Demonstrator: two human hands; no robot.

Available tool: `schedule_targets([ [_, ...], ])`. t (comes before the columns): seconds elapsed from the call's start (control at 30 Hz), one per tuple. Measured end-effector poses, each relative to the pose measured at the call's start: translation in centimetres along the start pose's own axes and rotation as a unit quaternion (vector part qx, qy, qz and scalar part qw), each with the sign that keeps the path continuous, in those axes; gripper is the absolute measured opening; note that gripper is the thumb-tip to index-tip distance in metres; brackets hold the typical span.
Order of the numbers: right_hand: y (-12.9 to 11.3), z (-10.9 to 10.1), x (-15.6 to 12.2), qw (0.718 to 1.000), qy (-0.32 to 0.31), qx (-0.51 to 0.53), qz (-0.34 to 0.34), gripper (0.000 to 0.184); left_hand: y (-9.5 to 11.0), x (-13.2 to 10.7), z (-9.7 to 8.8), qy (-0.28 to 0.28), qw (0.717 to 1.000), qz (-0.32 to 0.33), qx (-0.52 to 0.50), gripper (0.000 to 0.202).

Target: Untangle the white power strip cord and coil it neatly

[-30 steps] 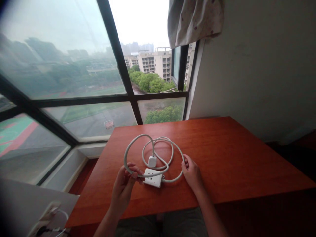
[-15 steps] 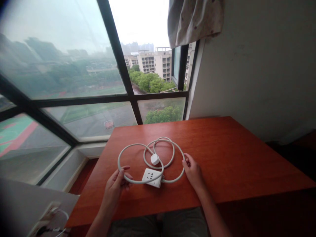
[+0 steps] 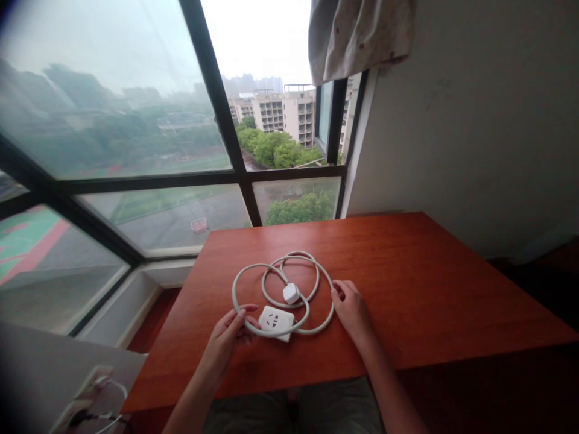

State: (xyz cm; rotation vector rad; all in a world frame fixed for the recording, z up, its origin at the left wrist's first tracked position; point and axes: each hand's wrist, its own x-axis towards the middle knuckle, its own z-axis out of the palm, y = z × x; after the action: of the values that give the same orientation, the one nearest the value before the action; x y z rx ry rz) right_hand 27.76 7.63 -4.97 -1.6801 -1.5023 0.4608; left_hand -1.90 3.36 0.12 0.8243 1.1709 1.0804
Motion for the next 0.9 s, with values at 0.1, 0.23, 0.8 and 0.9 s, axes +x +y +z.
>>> schedule_targets([
  [0.1,-1.9,0.3,1.0,0.998,-0.001,-0.027,-0.058,0.030,0.4,-0.1,-0.2,0.016,0.999,0.020,0.032,0.052],
  [0.23,-6.4,2.1,2.5,0.982,-0.113,-0.037,-0.144,0.027,1.5,-0.9,0.9,0.000,0.996,0.049,0.071,0.049],
  [0.8,-11.6,4.0,7.9,0.962,-0.196,-0.098,-0.166,0.025,1.5,-3.0,1.7,-0.148,0.890,0.254,0.349,0.037],
  [0.9,-11.7,0.4,9.7,0.968,-0.184,0.124,-0.120,0.028,0.6,-1.5,1.7,-0.160,0.829,0.280,0.456,0.068],
])
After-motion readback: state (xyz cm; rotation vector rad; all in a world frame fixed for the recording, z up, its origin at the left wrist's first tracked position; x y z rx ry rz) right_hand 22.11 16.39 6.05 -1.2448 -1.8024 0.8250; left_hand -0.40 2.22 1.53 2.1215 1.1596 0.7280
